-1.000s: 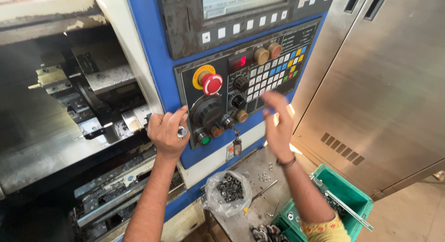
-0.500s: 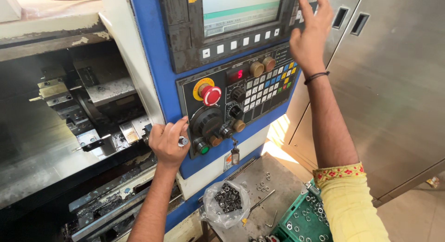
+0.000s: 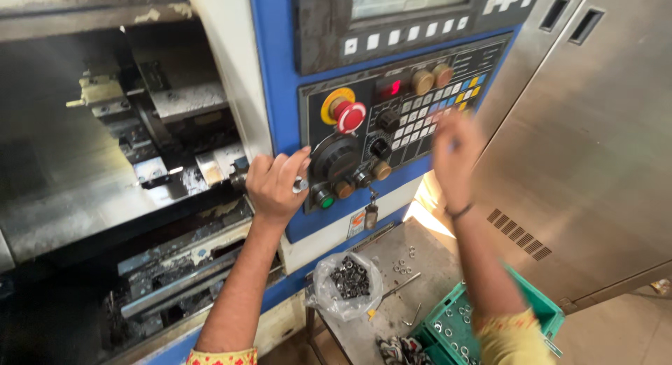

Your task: The person handles small metal parts, places them into a CNC lathe, and operates the machine's control panel. They repeatedly open the machine door, insert parts, and adjust controls while handling components from a nearby bin.

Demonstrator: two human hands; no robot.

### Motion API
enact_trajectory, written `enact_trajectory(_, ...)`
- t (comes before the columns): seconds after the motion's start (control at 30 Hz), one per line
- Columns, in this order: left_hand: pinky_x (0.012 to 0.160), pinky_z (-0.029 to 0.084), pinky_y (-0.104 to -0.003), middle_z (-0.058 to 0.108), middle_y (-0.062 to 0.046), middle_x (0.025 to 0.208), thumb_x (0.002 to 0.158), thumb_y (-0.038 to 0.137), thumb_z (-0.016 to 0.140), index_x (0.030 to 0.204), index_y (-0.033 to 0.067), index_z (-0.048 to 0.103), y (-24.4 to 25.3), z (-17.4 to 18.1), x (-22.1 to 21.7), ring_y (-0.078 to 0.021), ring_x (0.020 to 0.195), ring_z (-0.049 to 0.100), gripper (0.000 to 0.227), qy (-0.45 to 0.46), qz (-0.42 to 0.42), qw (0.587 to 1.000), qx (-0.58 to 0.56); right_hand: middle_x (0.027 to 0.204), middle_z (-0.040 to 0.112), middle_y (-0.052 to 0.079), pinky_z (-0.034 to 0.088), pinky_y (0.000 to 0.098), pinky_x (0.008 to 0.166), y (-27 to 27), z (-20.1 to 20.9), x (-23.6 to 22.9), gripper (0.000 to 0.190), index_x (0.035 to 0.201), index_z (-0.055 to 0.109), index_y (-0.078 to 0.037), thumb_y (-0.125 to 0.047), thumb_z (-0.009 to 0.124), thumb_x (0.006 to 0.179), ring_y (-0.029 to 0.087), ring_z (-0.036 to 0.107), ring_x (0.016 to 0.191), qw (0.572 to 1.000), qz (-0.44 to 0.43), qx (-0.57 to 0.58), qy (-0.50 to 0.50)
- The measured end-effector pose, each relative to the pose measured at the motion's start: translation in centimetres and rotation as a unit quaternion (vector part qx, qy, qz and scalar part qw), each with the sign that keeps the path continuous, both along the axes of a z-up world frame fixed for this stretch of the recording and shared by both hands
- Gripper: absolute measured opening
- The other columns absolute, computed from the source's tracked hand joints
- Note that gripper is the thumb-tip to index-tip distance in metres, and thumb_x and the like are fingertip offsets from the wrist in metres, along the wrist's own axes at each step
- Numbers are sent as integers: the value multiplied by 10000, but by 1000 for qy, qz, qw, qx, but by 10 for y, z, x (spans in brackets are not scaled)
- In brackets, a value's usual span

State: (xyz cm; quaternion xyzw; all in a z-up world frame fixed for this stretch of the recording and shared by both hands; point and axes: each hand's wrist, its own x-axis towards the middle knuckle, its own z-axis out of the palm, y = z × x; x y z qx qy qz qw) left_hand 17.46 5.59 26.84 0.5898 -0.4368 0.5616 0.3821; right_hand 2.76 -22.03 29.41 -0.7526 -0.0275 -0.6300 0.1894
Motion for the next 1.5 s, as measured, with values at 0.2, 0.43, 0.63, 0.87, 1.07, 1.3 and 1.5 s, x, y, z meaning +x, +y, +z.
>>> enact_trajectory(0.2,627,381,-400,520,-24,718,882,118,796,1088,92,749,1,0,-2,-257,683,460,213,5,-2,1000,8,1212,711,143,452,400,1051,82,-112,2,469,1319,610,-32,122,535,883,310,620,1191,995,-39,74,58)
enact_trajectory(0.43,625,382,-399,530,-24,726,886,96,807,1085,96,744,1,1,-5,-256,690,470,209,1,-2,1000,0,1356,689,76,309,440,1158,80,-128,2,661,1498,443,-16,102,499,850,303,495,1349,989,-65,77,106)
enact_trajectory(0.63,642,390,-400,564,-27,758,890,78,791,1102,95,741,0,0,-8,-262,711,476,219,25,-3,1000,-4,1397,670,62,276,480,1169,72,-120,-10,672,1489,457,-7,94,516,827,322,436,1425,982,-79,9,172)
enact_trajectory(0.87,640,381,-400,547,-19,737,865,80,811,1098,101,741,0,3,-10,-256,705,468,244,34,-2,999,-4,1359,648,69,298,497,1148,73,-115,-14,454,1238,571,-42,72,549,799,355,426,1452,975,-71,-21,209)
enact_trajectory(1.07,650,389,-395,567,-10,750,863,78,812,1094,108,730,5,4,-16,-250,718,476,246,48,-13,999,14,1301,668,59,309,499,1140,67,-112,-14,344,1134,569,-53,55,578,807,356,444,1450,971,-81,-21,222)
enact_trajectory(1.3,623,386,-399,548,-29,725,865,60,812,1076,86,733,11,-12,-23,-244,693,479,226,72,-32,997,17,1243,680,57,312,512,1131,64,-110,-19,390,1223,585,-61,-7,622,839,364,456,1450,968,-58,-10,244)
enact_trajectory(1.5,635,421,-404,605,-34,758,882,39,766,1057,80,736,21,-31,-38,-253,697,519,182,112,-45,992,27,1370,633,152,329,519,1116,65,-109,-14,407,1226,580,-69,-24,647,828,366,466,1424,969,-57,-5,241)
